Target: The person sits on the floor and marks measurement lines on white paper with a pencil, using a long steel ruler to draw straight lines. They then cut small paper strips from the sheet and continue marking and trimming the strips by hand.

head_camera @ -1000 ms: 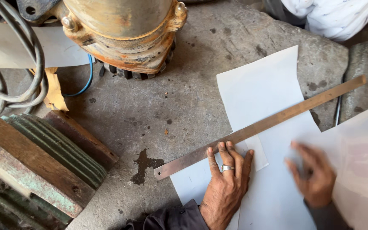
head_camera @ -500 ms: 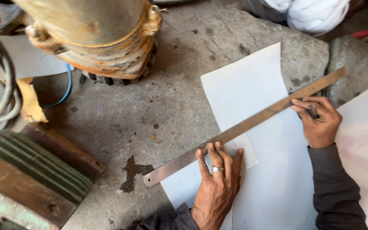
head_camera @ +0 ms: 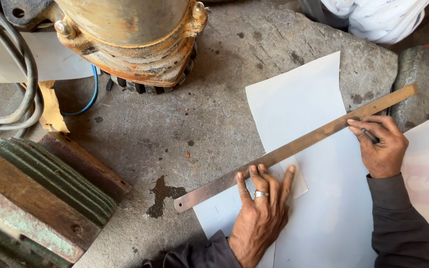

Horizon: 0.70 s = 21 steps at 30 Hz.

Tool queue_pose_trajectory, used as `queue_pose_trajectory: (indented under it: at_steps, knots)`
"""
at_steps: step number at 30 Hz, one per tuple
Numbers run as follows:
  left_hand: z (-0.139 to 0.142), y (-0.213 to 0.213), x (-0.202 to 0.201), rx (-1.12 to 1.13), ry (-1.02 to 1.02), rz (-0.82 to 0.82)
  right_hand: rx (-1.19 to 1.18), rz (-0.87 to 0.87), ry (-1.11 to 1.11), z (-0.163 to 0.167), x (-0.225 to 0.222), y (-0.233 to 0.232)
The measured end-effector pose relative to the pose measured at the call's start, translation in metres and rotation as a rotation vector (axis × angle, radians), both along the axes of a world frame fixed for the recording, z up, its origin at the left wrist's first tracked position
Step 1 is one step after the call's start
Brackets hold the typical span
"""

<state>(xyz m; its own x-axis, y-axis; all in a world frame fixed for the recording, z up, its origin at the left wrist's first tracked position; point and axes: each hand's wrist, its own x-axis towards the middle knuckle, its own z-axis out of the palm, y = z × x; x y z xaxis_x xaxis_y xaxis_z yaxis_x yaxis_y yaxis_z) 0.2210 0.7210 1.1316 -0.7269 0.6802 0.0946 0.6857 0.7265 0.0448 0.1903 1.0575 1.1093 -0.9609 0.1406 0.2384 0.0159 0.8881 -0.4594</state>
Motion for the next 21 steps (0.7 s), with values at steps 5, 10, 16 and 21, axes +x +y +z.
queue_pose_trajectory:
  at_steps: [5,10,16,21]
  knots:
    - [0.005,0.007,-0.008,-0.11,0.109,0.018,0.114,0.069,0.005,0.012,0.001,-0.012]
    - [0.01,0.015,-0.015,-0.136,0.141,0.031,0.183,0.1,0.028,0.018,-0.001,-0.017]
    - [0.014,0.008,-0.017,-0.161,0.161,-0.05,0.172,0.045,0.069,0.009,0.0,-0.015]
    - [0.015,0.004,-0.017,-0.216,0.219,-0.068,0.018,-0.002,0.07,0.004,-0.003,-0.003]
